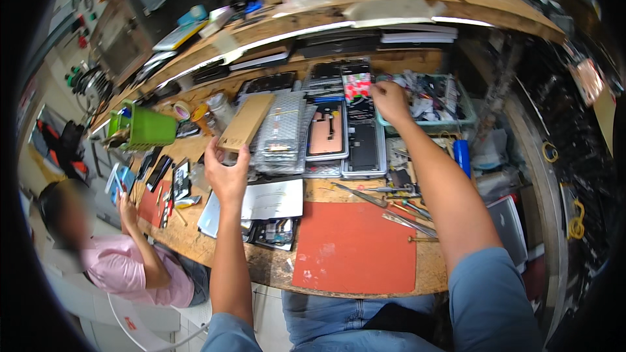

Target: The person unpacks a new screen assembly from a service pack box and places it on the workbench. They then pick up a disassembled phone chassis, connect the new screen's ribbon cable to the motherboard, and attach the screen to the chassis. Finally, they handle a separate phone to inspect its screen.

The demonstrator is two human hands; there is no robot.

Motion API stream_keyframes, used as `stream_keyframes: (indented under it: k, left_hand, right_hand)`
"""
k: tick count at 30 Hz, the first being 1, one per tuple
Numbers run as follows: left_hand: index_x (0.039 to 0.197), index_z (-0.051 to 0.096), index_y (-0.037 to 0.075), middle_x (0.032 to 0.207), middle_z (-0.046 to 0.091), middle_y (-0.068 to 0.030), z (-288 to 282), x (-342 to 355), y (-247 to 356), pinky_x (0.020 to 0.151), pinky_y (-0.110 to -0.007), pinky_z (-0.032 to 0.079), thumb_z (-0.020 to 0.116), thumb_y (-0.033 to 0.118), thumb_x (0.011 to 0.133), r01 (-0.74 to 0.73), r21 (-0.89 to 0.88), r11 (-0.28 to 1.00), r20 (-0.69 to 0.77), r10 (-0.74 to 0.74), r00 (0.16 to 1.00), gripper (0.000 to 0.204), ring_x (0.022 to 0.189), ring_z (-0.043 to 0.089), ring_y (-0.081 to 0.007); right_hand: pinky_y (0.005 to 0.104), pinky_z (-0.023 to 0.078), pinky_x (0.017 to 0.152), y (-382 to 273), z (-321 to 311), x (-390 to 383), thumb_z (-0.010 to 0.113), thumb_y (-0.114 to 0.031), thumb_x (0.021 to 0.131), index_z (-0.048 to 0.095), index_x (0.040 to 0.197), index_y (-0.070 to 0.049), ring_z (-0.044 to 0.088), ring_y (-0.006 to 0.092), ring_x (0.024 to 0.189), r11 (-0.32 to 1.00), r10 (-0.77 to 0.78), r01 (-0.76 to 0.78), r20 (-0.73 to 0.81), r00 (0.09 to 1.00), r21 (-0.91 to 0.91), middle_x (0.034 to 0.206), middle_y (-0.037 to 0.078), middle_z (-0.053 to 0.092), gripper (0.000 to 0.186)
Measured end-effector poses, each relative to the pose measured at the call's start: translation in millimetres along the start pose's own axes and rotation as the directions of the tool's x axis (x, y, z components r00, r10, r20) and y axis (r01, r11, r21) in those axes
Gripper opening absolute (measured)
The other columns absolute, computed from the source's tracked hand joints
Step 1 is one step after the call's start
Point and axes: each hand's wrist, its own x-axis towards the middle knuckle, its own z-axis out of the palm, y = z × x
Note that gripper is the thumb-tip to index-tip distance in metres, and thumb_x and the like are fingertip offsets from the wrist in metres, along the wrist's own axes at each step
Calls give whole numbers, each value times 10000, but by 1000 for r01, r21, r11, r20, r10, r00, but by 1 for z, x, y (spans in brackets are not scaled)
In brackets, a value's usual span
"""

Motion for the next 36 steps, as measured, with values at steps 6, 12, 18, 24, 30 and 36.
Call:
stream_keyframes:
  k: [6,12,18,24,30,36]
  left_hand:
    - [1537,419,-55,1501,515,-183,-37,-47,15,1171,-409,463,715,-72,915,-70,-481,874,-130,8,991,689,1341,586,-270]
    - [1403,485,-14,1434,481,-205,-105,-221,41,1178,-493,451,896,337,850,3,-580,815,90,60,994,773,1377,545,-339]
    - [1387,575,41,1498,447,-216,-116,-267,60,1030,-402,590,948,156,797,157,-451,878,524,118,844,707,1318,601,-299]
    - [1497,479,-46,1372,537,-169,-93,-265,72,1049,-327,561,651,-133,967,597,-571,564,576,-243,781,564,1259,628,-228]
    - [1492,491,-55,1286,639,-135,-98,-243,61,1013,-286,563,675,-82,1003,729,-620,291,677,-271,684,522,1208,668,-176]
    - [1371,642,-73,1183,760,-116,-99,-237,55,950,-258,579,685,47,1062,803,-569,178,730,-340,593,334,1055,721,-130]
  right_hand:
    - [452,578,893,0,4,1,680,-364,952,803,1086,-9,760,406,982,999,21,-19,-62,998,27,1011,243,784,399]
    - [438,568,878,8,9,4,717,-376,966,786,1077,-5,757,377,954,996,32,-27,-60,998,87,999,203,793,394]
    - [462,552,873,1,-2,3,746,-330,934,723,1146,-65,714,359,991,974,-152,73,-385,910,-213,1069,154,734,340]
    - [374,542,862,-78,-40,-91,749,-83,896,689,1135,-22,674,263,966,960,-256,262,-65,964,99,1114,146,688,254]
    - [503,423,1134,-152,-120,-223,877,-516,804,516,1542,-43,545,380,1336,817,-368,565,862,350,120,1421,198,584,948]
    - [487,467,1098,-143,-140,-280,889,-308,748,494,1558,-31,569,403,1285,818,-394,574,750,531,24,1411,213,568,943]
